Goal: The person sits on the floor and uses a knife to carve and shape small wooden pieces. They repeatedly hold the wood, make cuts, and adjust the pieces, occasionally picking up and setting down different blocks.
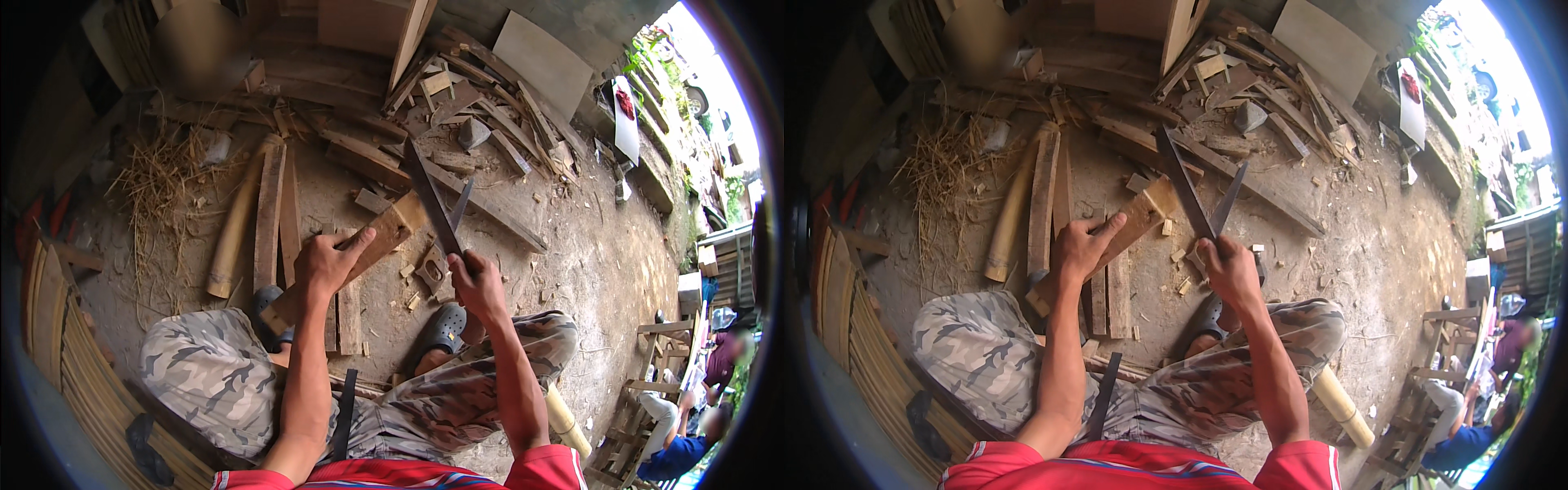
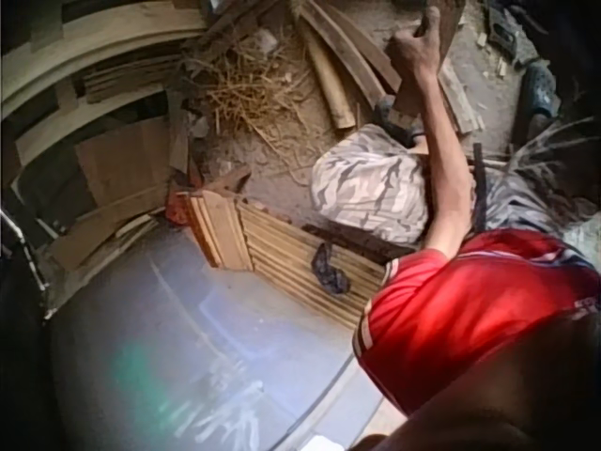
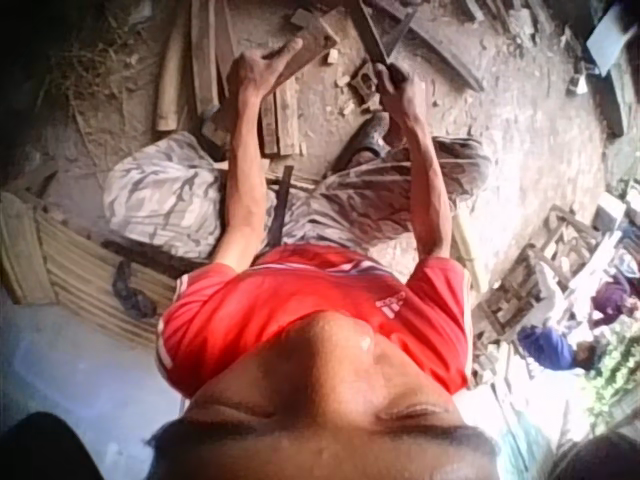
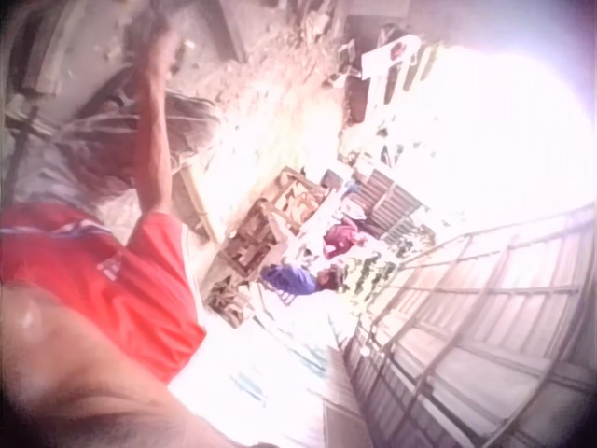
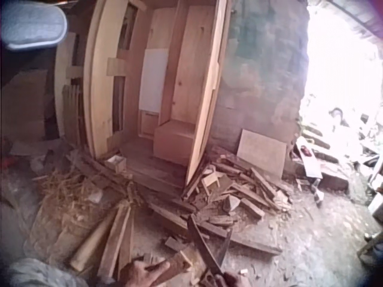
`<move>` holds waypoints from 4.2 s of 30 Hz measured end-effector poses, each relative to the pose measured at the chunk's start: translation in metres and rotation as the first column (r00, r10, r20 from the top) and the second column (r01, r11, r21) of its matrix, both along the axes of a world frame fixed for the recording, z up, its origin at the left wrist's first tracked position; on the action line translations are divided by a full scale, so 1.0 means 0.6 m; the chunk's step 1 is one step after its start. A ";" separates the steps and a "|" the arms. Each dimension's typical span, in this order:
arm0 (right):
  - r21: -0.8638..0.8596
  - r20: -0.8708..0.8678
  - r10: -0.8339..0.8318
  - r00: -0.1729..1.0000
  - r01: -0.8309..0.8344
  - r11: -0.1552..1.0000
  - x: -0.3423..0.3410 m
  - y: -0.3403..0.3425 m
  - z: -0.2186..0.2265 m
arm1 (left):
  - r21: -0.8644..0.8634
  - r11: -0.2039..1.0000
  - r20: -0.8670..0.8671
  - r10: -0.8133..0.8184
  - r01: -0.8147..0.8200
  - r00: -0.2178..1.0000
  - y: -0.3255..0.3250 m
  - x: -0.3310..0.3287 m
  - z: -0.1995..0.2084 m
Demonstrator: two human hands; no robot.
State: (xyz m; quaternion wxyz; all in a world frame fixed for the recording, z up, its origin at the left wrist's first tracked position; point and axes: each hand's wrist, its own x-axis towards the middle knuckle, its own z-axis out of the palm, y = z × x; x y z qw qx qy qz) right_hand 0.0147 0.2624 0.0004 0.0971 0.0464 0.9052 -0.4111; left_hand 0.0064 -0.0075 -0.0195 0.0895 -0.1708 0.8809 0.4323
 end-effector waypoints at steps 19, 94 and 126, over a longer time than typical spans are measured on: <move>-0.042 -0.023 0.044 0.999 -0.045 0.998 0.007 -0.016 -0.018 | 0.075 0.997 -0.094 -0.010 0.017 0.996 0.007 -0.001 -0.034; 0.423 0.607 0.153 0.780 -0.480 0.769 0.043 -0.021 -0.157 | -0.150 0.989 0.011 -0.005 0.007 1.000 0.041 -0.212 -0.447; 0.392 0.710 0.303 0.636 -0.714 0.580 -0.013 -0.063 -0.123 | 0.984 -0.054 0.152 0.744 -0.168 0.651 -0.012 -0.149 -0.280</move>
